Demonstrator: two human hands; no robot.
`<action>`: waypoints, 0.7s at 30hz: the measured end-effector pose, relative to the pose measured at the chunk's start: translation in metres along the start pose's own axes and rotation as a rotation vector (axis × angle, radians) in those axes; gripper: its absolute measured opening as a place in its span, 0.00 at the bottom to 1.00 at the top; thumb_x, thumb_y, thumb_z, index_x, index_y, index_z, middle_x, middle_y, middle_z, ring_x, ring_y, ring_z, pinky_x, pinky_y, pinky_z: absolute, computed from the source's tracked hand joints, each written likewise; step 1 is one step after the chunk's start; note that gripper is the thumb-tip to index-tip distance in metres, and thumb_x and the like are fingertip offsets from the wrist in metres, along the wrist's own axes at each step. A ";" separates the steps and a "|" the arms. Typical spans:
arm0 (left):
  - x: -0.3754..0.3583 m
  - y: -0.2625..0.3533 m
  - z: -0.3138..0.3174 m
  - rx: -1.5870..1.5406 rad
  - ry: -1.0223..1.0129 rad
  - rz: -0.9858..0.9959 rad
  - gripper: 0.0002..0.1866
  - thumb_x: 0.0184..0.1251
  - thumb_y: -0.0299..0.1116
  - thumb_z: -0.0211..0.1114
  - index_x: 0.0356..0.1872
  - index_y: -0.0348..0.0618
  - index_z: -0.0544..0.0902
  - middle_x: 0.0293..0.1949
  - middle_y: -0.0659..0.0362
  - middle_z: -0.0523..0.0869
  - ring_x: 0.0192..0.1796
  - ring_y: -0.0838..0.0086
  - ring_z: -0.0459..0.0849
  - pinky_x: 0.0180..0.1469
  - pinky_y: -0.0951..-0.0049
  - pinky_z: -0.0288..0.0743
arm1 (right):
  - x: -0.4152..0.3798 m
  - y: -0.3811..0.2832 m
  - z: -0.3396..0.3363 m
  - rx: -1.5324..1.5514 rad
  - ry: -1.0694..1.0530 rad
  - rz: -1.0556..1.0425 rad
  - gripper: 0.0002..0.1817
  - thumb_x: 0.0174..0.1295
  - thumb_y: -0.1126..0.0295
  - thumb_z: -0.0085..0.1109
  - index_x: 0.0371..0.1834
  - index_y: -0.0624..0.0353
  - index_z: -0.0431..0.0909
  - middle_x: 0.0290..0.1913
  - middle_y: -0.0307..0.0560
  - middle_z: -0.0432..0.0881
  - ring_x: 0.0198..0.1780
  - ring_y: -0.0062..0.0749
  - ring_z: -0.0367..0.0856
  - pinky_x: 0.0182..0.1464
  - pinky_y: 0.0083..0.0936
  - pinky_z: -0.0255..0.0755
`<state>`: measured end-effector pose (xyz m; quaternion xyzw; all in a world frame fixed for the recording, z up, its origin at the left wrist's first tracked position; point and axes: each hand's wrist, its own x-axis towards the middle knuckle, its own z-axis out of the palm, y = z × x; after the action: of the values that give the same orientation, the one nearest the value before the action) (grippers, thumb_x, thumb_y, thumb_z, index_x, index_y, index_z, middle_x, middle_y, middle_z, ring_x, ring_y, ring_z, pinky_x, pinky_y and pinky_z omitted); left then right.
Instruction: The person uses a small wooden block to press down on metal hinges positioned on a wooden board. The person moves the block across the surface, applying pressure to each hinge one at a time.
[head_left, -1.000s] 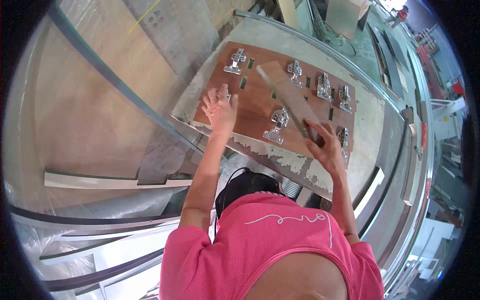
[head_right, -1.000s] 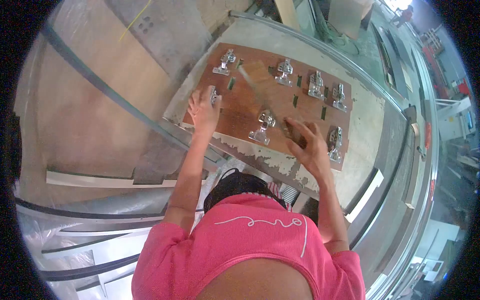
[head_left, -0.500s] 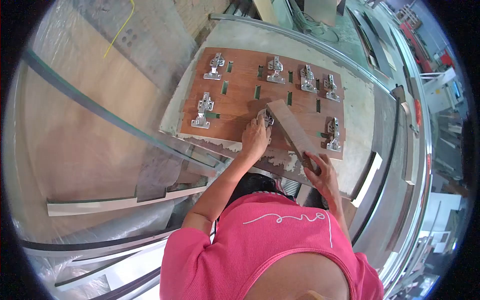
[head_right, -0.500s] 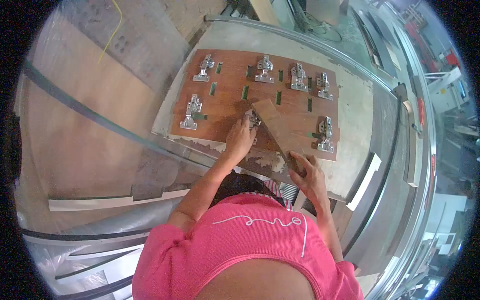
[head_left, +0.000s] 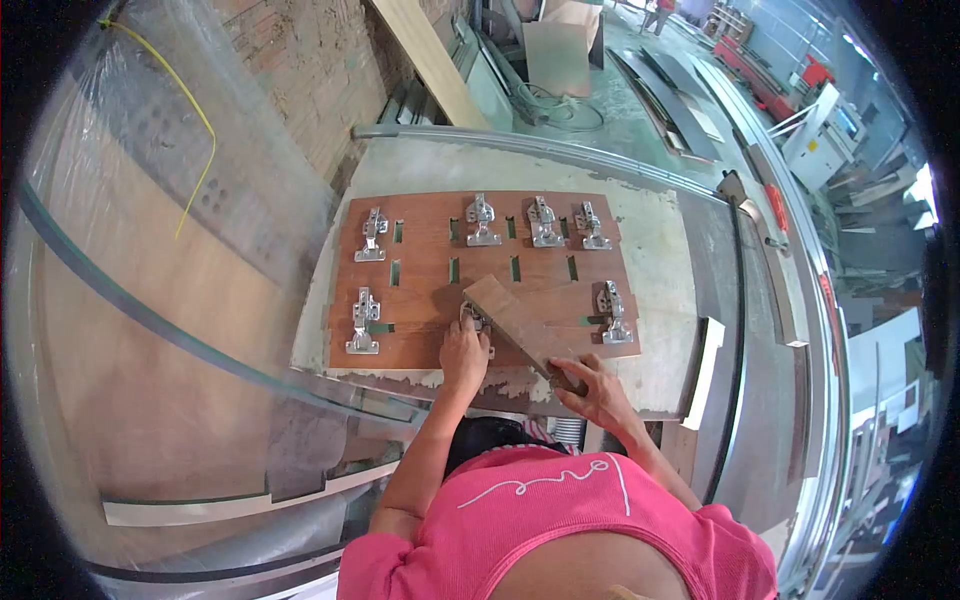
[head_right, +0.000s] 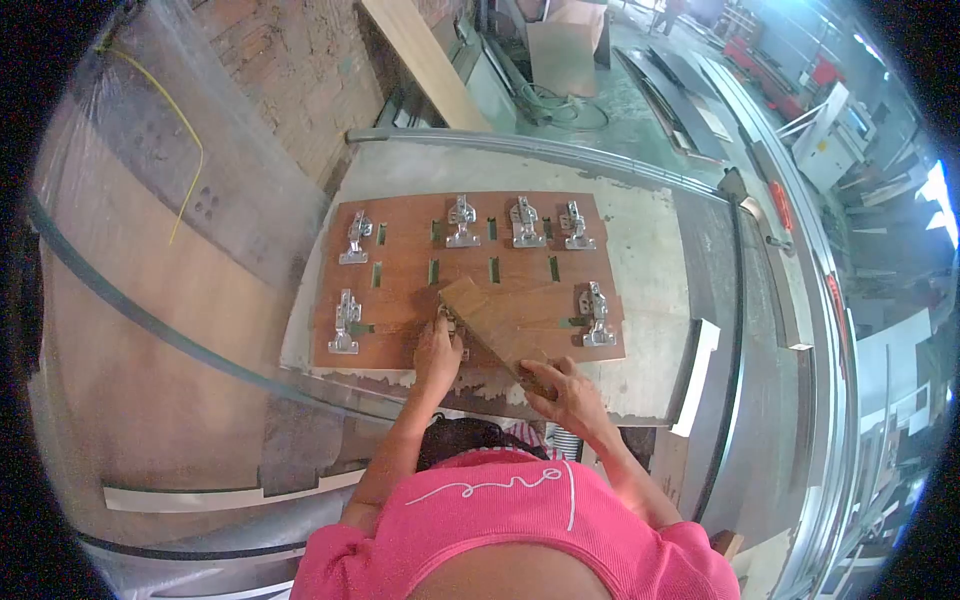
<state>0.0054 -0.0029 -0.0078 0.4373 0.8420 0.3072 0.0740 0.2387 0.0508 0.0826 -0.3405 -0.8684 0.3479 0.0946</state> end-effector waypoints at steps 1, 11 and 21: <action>-0.001 -0.001 -0.001 0.012 -0.019 -0.006 0.22 0.61 0.35 0.63 0.53 0.35 0.71 0.41 0.45 0.79 0.46 0.51 0.80 0.45 0.56 0.77 | -0.002 -0.004 -0.002 0.067 -0.019 0.030 0.27 0.57 0.59 0.64 0.63 0.41 0.73 0.52 0.55 0.74 0.51 0.52 0.77 0.52 0.41 0.74; -0.001 0.000 -0.004 -0.007 -0.034 0.016 0.27 0.64 0.41 0.61 0.59 0.33 0.69 0.43 0.43 0.78 0.46 0.50 0.80 0.45 0.56 0.78 | -0.016 0.011 0.007 0.094 0.021 0.058 0.28 0.56 0.61 0.64 0.63 0.40 0.73 0.55 0.59 0.74 0.53 0.55 0.77 0.54 0.41 0.73; 0.008 0.038 -0.003 -0.012 0.178 0.113 0.30 0.61 0.45 0.65 0.61 0.44 0.70 0.49 0.46 0.74 0.57 0.49 0.71 0.57 0.50 0.65 | -0.040 0.034 -0.021 0.245 0.176 0.087 0.26 0.55 0.67 0.64 0.61 0.46 0.75 0.56 0.58 0.74 0.53 0.50 0.80 0.54 0.37 0.76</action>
<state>0.0254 0.0181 0.0182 0.4546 0.8174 0.3534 -0.0158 0.2953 0.0533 0.0779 -0.3930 -0.7922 0.4238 0.1960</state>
